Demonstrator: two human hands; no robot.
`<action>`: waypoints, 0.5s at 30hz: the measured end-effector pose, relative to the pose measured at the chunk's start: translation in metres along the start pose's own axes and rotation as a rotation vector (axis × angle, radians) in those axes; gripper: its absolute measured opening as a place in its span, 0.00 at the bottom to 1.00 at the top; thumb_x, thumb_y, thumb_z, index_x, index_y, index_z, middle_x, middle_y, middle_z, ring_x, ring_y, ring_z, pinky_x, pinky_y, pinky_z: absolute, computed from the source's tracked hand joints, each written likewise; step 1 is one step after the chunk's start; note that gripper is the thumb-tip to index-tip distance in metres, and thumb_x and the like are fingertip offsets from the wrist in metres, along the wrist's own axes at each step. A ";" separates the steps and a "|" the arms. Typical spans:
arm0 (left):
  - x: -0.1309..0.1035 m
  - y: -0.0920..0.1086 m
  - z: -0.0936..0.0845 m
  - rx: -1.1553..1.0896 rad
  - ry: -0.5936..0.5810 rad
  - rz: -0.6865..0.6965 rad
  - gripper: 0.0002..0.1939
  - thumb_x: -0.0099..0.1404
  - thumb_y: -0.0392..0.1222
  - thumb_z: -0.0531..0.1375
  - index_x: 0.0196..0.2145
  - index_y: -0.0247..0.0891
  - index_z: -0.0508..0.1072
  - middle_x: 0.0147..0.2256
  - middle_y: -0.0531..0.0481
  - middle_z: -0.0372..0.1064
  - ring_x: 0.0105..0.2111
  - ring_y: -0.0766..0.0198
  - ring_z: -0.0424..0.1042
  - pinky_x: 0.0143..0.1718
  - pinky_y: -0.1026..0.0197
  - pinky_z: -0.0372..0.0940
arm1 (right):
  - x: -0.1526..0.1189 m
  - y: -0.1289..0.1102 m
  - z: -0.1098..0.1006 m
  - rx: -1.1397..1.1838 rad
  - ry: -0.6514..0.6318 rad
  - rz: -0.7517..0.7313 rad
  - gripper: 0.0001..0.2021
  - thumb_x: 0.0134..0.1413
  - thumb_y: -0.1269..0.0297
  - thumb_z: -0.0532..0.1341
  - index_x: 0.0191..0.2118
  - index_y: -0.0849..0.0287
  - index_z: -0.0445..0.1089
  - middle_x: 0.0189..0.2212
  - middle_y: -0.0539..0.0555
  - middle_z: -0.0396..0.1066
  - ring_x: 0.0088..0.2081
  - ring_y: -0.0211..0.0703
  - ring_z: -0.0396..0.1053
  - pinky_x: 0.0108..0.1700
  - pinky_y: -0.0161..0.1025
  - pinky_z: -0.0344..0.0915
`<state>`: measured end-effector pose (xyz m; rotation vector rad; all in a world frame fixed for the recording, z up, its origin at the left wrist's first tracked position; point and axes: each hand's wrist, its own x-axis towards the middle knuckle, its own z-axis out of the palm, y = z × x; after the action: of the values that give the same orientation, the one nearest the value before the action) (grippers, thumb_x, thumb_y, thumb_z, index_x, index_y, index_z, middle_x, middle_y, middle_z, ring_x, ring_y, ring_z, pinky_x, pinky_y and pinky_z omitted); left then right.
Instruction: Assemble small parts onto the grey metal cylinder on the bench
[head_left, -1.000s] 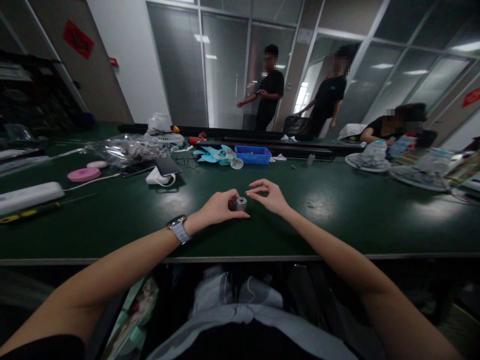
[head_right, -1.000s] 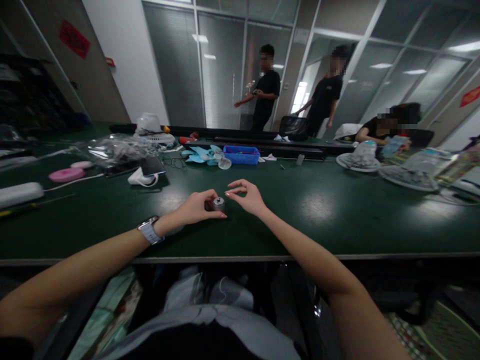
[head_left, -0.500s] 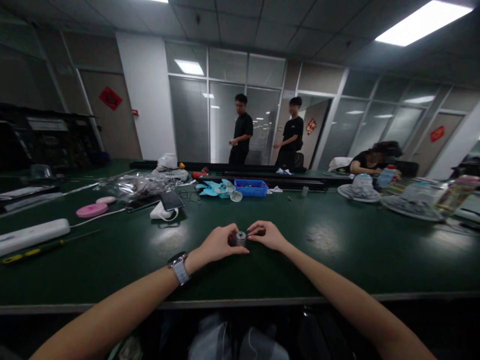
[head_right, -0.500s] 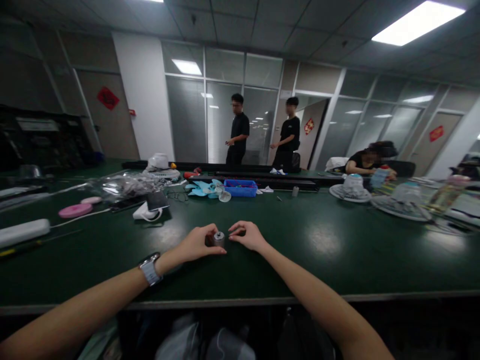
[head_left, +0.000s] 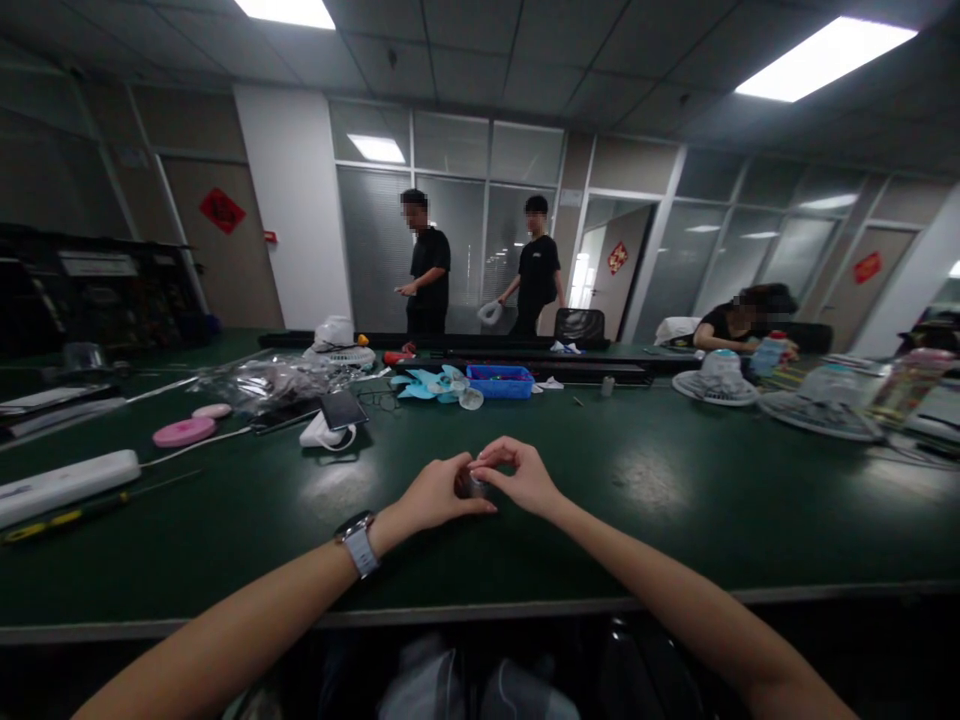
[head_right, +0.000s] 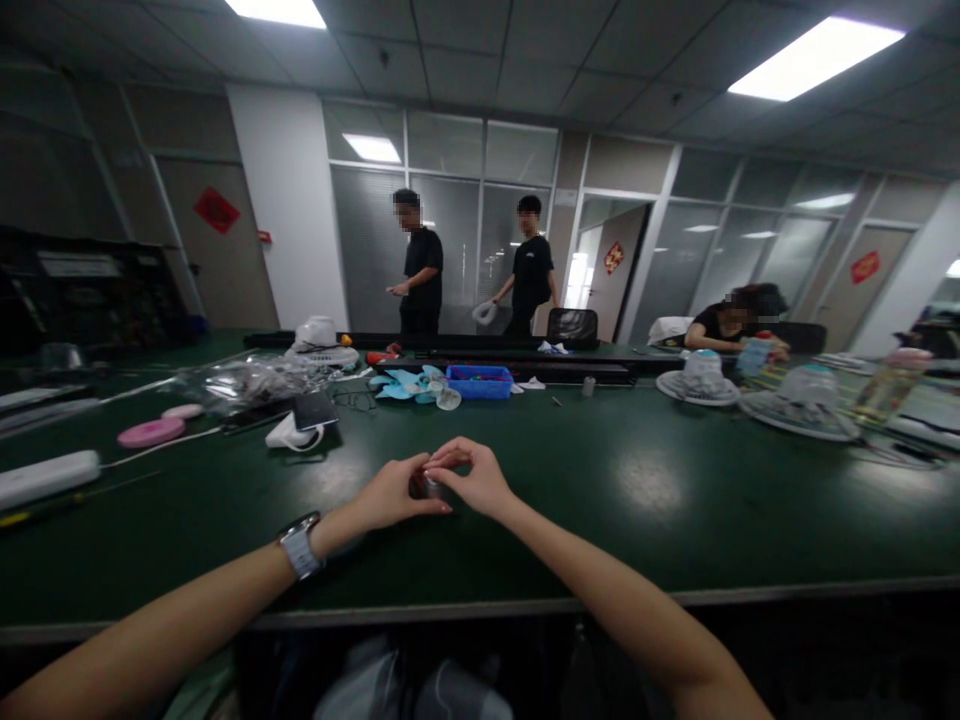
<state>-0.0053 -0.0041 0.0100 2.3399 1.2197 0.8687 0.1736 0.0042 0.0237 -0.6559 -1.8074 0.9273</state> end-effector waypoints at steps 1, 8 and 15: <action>0.000 0.000 0.000 0.000 -0.001 0.000 0.30 0.47 0.64 0.65 0.39 0.38 0.69 0.30 0.51 0.72 0.28 0.61 0.71 0.26 0.64 0.60 | 0.000 -0.001 0.000 -0.012 0.001 -0.004 0.13 0.43 0.61 0.69 0.34 0.59 0.69 0.31 0.54 0.77 0.35 0.45 0.76 0.41 0.44 0.72; -0.001 0.000 0.000 0.003 0.001 0.022 0.28 0.48 0.63 0.65 0.37 0.38 0.68 0.29 0.51 0.72 0.28 0.62 0.71 0.26 0.63 0.60 | -0.001 -0.003 -0.003 -0.126 -0.013 -0.078 0.09 0.46 0.62 0.67 0.34 0.59 0.71 0.32 0.53 0.76 0.36 0.43 0.75 0.43 0.42 0.71; 0.001 -0.001 0.001 0.038 0.011 0.036 0.27 0.48 0.64 0.64 0.33 0.38 0.67 0.28 0.52 0.71 0.27 0.62 0.70 0.26 0.64 0.59 | 0.000 0.006 -0.006 -0.151 -0.008 -0.040 0.14 0.45 0.60 0.68 0.37 0.61 0.70 0.31 0.54 0.76 0.36 0.43 0.75 0.43 0.43 0.69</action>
<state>-0.0052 -0.0030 0.0092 2.3965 1.2124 0.8787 0.1797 0.0089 0.0205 -0.7080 -1.9038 0.7725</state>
